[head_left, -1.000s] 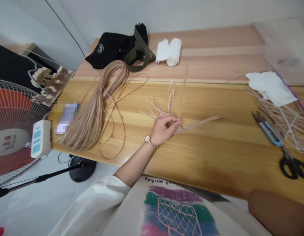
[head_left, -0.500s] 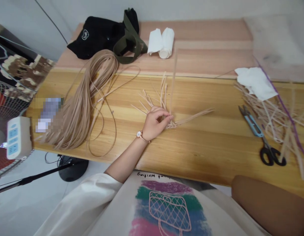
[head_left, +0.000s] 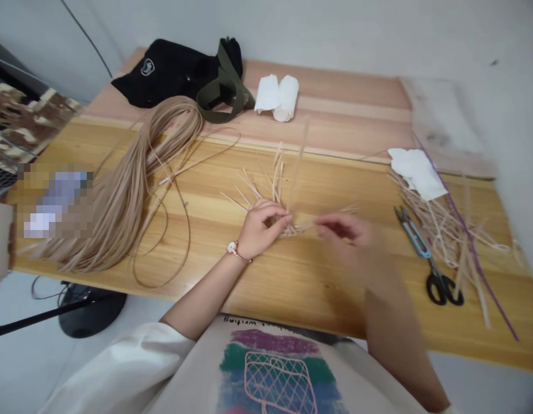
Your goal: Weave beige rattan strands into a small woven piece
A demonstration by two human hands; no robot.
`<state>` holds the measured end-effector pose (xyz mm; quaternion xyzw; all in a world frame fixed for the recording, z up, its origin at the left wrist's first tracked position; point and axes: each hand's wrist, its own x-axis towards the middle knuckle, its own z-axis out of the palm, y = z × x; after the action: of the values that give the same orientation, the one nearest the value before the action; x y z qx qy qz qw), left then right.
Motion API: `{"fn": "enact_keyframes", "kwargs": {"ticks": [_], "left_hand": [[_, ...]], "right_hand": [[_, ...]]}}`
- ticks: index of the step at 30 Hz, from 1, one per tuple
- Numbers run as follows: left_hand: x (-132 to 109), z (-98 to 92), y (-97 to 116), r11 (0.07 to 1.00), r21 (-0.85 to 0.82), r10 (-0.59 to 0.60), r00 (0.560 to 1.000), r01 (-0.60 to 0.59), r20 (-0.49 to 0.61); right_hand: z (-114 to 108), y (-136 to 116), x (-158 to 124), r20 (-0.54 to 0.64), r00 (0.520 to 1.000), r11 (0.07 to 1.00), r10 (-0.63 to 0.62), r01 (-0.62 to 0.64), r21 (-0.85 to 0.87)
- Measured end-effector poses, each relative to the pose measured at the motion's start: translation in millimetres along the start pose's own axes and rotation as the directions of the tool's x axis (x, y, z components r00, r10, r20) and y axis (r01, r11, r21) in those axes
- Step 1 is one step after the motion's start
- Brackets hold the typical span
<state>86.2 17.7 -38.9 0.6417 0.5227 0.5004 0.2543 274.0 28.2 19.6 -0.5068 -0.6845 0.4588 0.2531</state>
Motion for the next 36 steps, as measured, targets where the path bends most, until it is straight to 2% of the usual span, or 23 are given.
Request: {"fn": "enact_keyframes", "kwargs": {"ticks": [6,9,12,20,24,27,31,36], "left_hand": [[-1,2.9,2,0.998,-0.055,-0.015,1.0,0.016,0.016],[-2,5.6,5,0.999,-0.049,0.024,0.999,-0.022,0.035],[-3,7.2,8,0.998,-0.043,0.053,0.998,-0.051,0.041],[0,0.6,4,0.998,0.056,0.036,0.999,-0.037,0.016],[3,-3.4,4,1.0,0.026,0.008,0.998,-0.009,0.065],[4,-7.2,6,0.998,0.019,-0.055,0.991,0.053,0.119],[1,-11.2,11,0.992,0.052,-0.119,0.982,0.112,0.146],[-3,-10.9,16,0.978,0.201,-0.111,0.96,0.059,0.257]], "right_hand": [[33,12,23,0.138,0.972,0.965,0.189,-0.21,0.16],[35,12,23,0.249,0.938,0.918,0.242,-0.305,0.255],[32,14,19,0.304,0.922,0.903,0.24,-0.327,0.279],[36,25,19,0.286,0.938,0.926,0.198,-0.275,0.26],[39,28,18,0.265,0.95,0.945,0.166,-0.23,0.231],[37,30,18,0.234,0.967,0.968,0.1,-0.149,0.203],[34,35,19,0.118,0.993,0.999,-0.009,0.004,0.041],[33,36,21,0.112,0.987,0.988,-0.112,0.122,-0.091]]}}
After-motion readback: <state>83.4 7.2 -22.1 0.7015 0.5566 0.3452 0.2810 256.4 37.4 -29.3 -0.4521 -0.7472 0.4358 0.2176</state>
